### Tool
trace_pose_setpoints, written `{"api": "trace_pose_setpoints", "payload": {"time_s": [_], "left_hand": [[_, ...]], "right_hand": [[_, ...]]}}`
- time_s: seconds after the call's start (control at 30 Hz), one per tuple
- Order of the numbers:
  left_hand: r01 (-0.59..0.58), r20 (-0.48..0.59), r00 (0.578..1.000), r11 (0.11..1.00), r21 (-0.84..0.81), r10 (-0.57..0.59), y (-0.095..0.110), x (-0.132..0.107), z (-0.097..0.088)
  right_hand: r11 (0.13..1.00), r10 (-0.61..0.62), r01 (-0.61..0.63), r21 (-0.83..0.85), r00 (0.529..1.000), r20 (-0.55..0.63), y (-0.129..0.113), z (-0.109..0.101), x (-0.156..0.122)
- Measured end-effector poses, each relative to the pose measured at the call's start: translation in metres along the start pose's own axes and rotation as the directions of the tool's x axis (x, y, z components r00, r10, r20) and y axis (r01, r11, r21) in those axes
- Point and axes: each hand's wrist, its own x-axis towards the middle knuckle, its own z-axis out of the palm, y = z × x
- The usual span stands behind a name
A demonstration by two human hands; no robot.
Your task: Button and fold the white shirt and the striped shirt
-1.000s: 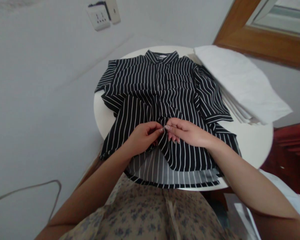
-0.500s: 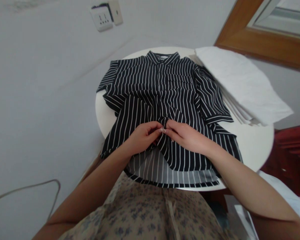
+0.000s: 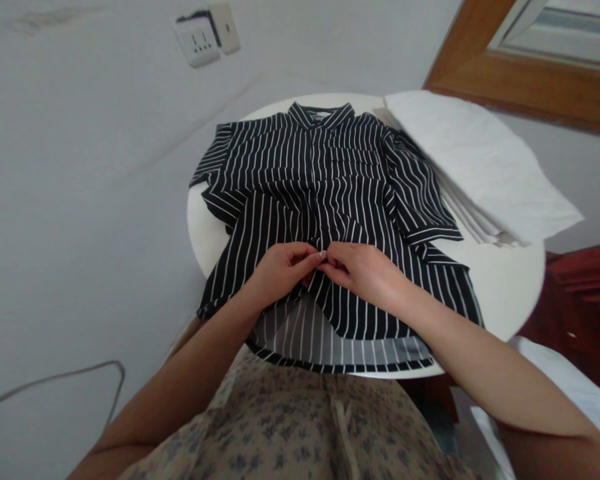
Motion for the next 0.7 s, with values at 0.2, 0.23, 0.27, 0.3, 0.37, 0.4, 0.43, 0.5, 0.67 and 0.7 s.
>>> {"api": "trace_pose_setpoints", "payload": {"time_s": [0.2,0.23,0.27,0.3,0.37,0.4,0.43,0.5,0.67,0.7], "left_hand": [[0.028,-0.006,1.000,1.000,-0.014,-0.028,0.001,0.001,0.000],[0.031,-0.002,1.000,0.999,-0.021,-0.031,0.000,0.001,0.000],[0.032,0.006,0.999,0.999,-0.027,-0.032,-0.001,0.001,0.000],[0.033,0.016,0.999,0.999,-0.032,-0.032,-0.002,0.001,0.000],[0.031,0.043,0.999,0.998,-0.048,-0.028,-0.004,0.001,-0.001],[0.031,0.056,0.998,0.998,-0.060,-0.027,-0.004,0.001,-0.001],[0.032,0.066,0.997,0.997,-0.071,-0.027,-0.005,0.001,-0.002],[0.035,0.071,0.997,0.996,-0.079,-0.029,-0.005,0.001,-0.002],[-0.008,-0.014,1.000,1.000,-0.007,0.008,-0.005,0.000,0.002],[-0.032,-0.046,0.998,0.999,0.024,0.033,-0.005,0.000,0.004]], "right_hand": [[0.998,-0.051,0.050,-0.043,0.998,-0.032,0.001,0.001,0.000],[0.996,-0.070,0.068,-0.053,0.997,-0.031,0.001,0.001,0.000],[0.995,-0.086,0.084,-0.051,0.996,-0.030,0.001,0.000,0.000],[0.995,-0.098,0.097,-0.033,0.995,-0.028,0.002,0.000,0.000],[0.993,-0.108,0.109,0.045,0.994,-0.024,0.004,-0.001,0.000],[0.990,-0.107,0.109,0.094,0.994,-0.022,0.005,-0.001,0.001],[0.984,-0.103,0.105,0.143,0.994,-0.020,0.007,-0.001,0.001],[0.971,-0.090,0.093,0.222,0.996,-0.022,0.009,0.000,0.003],[0.958,-0.045,0.056,0.280,0.998,-0.047,0.009,0.009,0.005],[0.961,-0.025,0.044,0.272,0.997,-0.070,0.007,0.012,0.005]]}}
